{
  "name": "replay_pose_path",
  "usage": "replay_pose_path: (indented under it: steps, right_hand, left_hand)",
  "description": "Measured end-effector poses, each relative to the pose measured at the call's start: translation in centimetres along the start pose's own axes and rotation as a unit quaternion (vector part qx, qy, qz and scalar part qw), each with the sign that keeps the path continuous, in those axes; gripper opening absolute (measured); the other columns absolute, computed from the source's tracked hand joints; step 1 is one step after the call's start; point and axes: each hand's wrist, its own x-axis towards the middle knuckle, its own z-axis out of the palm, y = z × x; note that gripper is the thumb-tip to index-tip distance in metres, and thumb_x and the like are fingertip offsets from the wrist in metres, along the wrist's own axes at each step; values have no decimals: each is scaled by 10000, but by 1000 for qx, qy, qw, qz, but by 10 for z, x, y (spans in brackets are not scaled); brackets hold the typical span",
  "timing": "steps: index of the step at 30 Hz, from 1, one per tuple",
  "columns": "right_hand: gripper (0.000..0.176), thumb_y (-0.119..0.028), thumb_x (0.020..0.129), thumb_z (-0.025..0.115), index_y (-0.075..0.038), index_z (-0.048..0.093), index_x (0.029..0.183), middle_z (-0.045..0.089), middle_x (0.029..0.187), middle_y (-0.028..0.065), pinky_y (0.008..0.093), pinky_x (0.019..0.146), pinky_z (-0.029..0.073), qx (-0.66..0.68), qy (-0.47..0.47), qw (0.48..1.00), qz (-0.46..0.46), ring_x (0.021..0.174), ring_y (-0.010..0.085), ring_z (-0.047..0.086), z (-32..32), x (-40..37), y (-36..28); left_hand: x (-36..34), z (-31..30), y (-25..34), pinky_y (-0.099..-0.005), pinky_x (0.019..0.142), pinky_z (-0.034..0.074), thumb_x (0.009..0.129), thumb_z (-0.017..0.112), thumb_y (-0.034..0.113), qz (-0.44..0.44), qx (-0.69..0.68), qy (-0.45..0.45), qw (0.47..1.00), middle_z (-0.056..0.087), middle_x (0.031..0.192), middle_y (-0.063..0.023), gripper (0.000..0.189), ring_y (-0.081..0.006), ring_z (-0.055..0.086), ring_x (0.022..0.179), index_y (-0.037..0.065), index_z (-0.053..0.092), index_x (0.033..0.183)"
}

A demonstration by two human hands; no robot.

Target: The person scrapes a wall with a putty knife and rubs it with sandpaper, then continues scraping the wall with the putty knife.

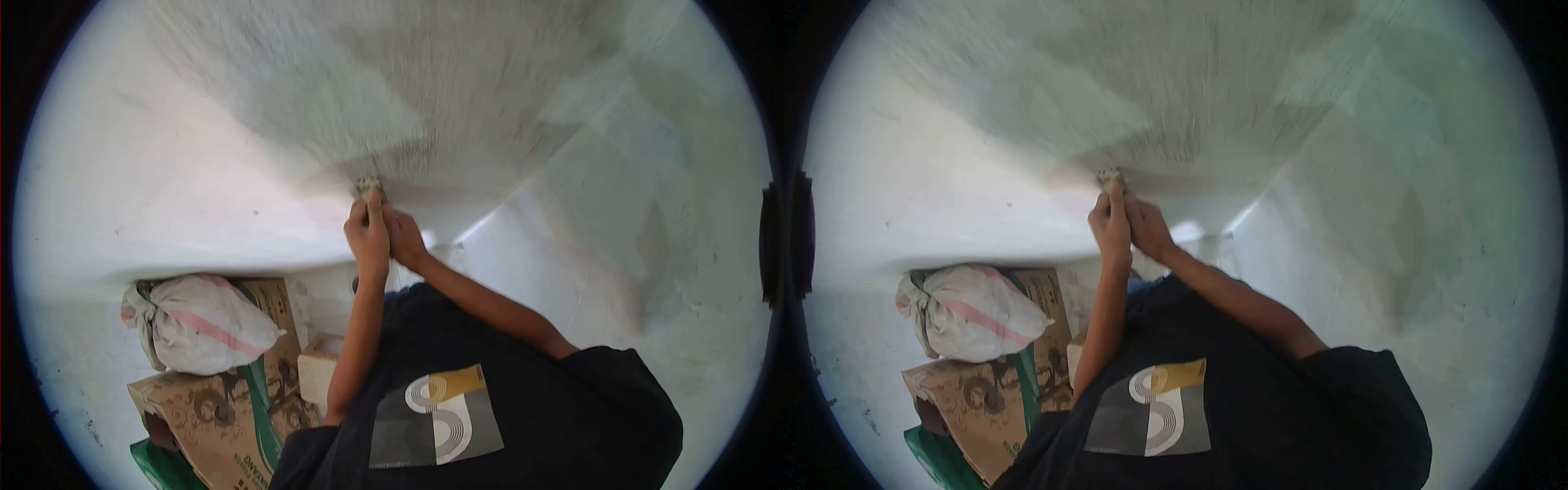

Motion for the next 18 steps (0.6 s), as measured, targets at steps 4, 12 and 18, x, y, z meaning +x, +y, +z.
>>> replay_pose_path:
  steps: [4,12,18]
  right_hand:
    - [588,-428,1046,331,59,594,848,617,689,196,404,621,457,-35,-23,998,39,657,254,597,-7,-13,18]
    - [565,-411,1042,355,63,613,876,646,727,206,397,640,473,-61,14,998,-19,695,257,650,0,-8,0]
    - [563,-416,1038,368,62,602,854,627,694,216,401,614,463,-65,2,997,-38,659,271,643,-1,-1,4]
  left_hand:
    - [-8,1,-28,-348,585,390,972,598,351,-16,50,10,999,535,616,-118,506,-135,439,630,-78,543,708]
    - [-5,-1,-24,-262,556,351,998,573,319,-10,0,18,1000,482,624,18,450,-68,394,644,-24,577,706]
    - [-4,-2,-10,-262,541,336,995,579,308,12,-3,21,1000,481,643,27,435,-63,391,643,-14,545,705]
